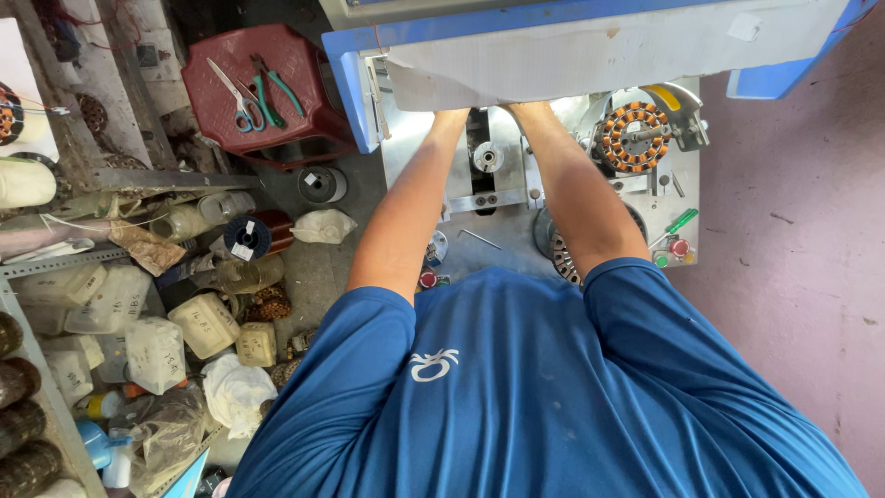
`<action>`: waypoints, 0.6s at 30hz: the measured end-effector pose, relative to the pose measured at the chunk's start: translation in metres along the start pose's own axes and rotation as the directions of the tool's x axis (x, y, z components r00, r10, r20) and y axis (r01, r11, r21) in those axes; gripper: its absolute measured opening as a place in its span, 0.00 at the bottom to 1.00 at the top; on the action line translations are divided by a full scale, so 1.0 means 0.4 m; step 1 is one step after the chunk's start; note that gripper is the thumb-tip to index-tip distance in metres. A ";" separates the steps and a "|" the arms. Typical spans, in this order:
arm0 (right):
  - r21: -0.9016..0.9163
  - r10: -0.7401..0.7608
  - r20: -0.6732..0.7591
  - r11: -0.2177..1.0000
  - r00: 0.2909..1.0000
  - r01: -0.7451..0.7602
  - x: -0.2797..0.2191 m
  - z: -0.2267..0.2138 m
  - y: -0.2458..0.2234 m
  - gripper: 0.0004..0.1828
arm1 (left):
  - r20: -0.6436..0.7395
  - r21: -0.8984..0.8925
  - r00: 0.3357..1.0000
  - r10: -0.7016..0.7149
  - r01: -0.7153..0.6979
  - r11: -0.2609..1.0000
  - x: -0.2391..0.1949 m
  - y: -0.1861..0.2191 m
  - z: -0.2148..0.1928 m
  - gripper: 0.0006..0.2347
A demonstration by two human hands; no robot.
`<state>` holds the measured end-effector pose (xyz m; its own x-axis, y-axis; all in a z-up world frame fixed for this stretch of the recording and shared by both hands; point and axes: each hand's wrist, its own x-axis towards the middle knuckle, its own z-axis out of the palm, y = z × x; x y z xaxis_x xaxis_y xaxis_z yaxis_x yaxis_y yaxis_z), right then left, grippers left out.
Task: The person assembles a metal motor component by inserting smaller metal parts and using a metal rod to secure them before placing the assembly into a winding machine.
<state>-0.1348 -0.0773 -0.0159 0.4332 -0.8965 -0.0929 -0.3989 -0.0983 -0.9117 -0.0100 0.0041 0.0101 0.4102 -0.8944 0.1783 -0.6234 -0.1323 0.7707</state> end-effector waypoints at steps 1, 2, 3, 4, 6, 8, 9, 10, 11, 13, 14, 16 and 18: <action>-0.002 0.000 -0.001 1.000 1.000 0.000 0.000 -0.001 -0.002 0.08 | -0.002 0.000 1.000 0.002 -0.002 1.000 0.002 -0.001 0.001 0.06; -0.004 -0.001 -0.004 1.000 1.000 0.000 -0.004 0.000 -0.001 0.08 | -0.003 -0.001 1.000 -0.001 0.001 1.000 -0.004 -0.004 0.001 0.06; -0.007 -0.001 -0.006 1.000 1.000 0.001 -0.008 0.002 0.000 0.08 | -0.005 -0.002 1.000 0.001 -0.001 1.000 -0.008 -0.007 0.002 0.06; -0.001 -0.001 -0.010 1.000 1.000 0.001 -0.008 0.005 -0.002 0.08 | -0.008 -0.002 1.000 -0.001 0.001 1.000 -0.010 -0.011 0.000 0.06; -0.006 -0.010 -0.027 1.000 1.000 0.009 -0.006 0.008 -0.002 0.08 | -0.016 -0.003 1.000 0.005 -0.005 1.000 -0.010 -0.013 -0.005 0.06; -0.016 -0.018 -0.056 1.000 0.998 0.017 -0.006 0.003 0.000 0.07 | -0.024 -0.007 1.000 0.007 -0.007 1.000 -0.009 -0.007 -0.014 0.06; -0.020 -0.020 -0.066 1.000 0.998 0.019 -0.008 0.002 -0.002 0.07 | -0.027 -0.010 1.000 0.008 -0.008 1.000 -0.012 -0.002 -0.023 0.06; -0.030 -0.024 -0.077 0.999 0.997 0.022 -0.018 -0.001 0.004 0.07 | -0.031 -0.018 0.999 0.003 -0.004 1.000 -0.024 0.002 -0.036 0.06; -0.046 -0.030 -0.102 0.999 0.994 0.026 -0.027 -0.005 0.009 0.07 | -0.037 -0.033 0.999 -0.004 0.002 0.999 -0.040 0.011 -0.055 0.06; -0.108 -0.060 -0.177 0.993 0.982 0.042 -0.057 -0.020 0.016 0.07 | -0.052 -0.097 0.999 -0.010 0.005 0.995 -0.088 0.036 -0.113 0.06; -0.182 -0.122 -0.254 0.980 0.959 0.076 -0.082 -0.025 0.013 0.07 | -0.078 -0.155 0.997 -0.005 -0.007 0.988 -0.131 0.053 -0.150 0.06; -0.332 -0.264 -0.406 0.935 0.875 0.128 -0.123 -0.051 -0.014 0.06 | -0.199 -0.227 0.979 0.049 -0.095 0.969 -0.234 0.091 -0.225 0.06; -0.448 -0.411 -0.521 0.878 0.748 0.171 -0.206 -0.069 -0.063 0.06 | -0.311 -0.198 0.944 0.111 -0.178 0.964 -0.372 0.113 -0.310 0.05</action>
<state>-0.1827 -0.0127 0.0259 0.0672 -0.8553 0.5138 -0.6381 -0.4327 -0.6368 -0.0166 0.1843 0.0943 0.5251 -0.7262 0.4438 -0.5421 0.1165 0.8322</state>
